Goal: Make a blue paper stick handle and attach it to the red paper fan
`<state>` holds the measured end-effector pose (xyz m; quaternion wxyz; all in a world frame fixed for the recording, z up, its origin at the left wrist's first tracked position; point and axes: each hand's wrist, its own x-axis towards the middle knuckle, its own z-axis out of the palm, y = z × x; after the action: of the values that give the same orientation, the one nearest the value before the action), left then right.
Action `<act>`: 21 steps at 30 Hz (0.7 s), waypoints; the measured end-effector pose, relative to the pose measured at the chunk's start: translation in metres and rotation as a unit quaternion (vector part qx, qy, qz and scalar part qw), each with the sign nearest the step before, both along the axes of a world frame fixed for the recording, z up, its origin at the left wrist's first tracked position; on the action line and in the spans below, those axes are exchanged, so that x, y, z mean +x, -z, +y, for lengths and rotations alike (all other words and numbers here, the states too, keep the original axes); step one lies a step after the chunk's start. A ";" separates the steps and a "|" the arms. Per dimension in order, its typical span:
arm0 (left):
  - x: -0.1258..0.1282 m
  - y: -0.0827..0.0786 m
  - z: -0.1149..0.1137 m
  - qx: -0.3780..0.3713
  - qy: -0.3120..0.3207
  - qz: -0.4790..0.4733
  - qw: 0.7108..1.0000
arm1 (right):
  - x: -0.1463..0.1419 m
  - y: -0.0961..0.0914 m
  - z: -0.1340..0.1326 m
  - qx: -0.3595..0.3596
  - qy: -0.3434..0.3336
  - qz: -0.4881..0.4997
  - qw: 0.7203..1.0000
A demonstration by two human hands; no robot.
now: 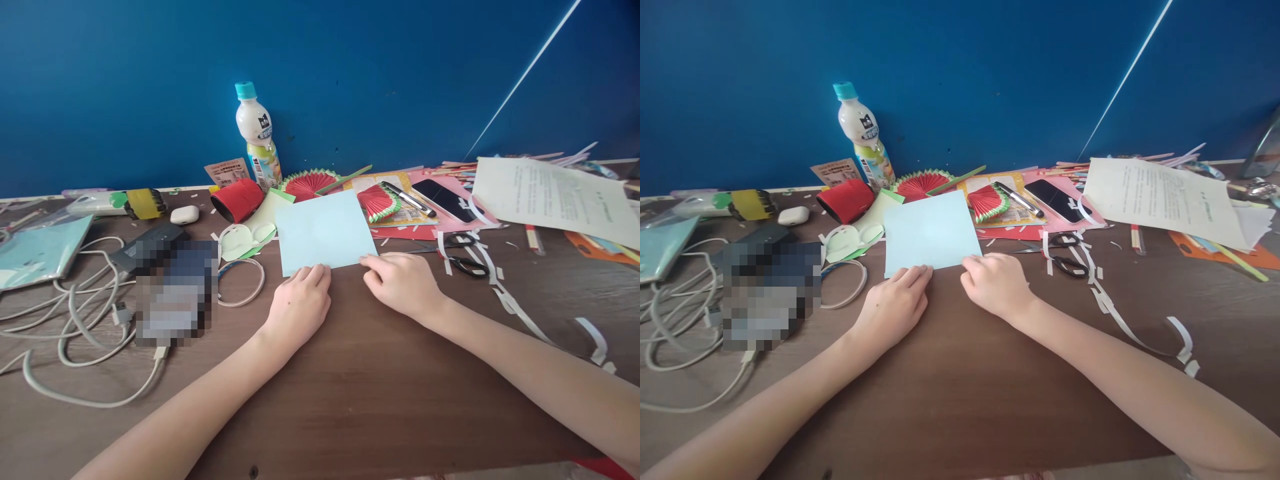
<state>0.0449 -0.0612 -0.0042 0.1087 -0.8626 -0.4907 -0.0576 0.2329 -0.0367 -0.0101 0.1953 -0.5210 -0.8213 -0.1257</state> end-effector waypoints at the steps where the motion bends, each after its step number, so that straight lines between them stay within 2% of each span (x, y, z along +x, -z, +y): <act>1: -0.001 0.000 0.000 0.003 0.001 -0.003 1.000 | 0.002 0.000 0.001 0.004 0.019 -0.002 1.000; 7: -0.001 0.002 -0.003 0.024 -0.014 -0.006 1.000 | 0.005 0.001 0.006 0.012 0.036 0.005 0.999; 13: -0.003 -0.004 -0.002 0.028 -0.136 0.035 0.990 | 0.008 0.004 0.007 0.043 0.025 0.024 0.998; 18: -0.006 -0.004 0.000 0.037 -0.147 0.058 0.987 | 0.014 0.005 0.011 0.095 0.028 0.017 0.995; 21: -0.009 -0.004 0.001 0.043 -0.130 0.059 0.989 | 0.017 0.006 0.015 0.133 -0.002 0.015 0.991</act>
<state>0.0364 -0.0598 -0.0004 0.1806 -0.7877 -0.5889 -0.0132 0.2501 -0.0220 -0.0160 0.2753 -0.4906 -0.7953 -0.2257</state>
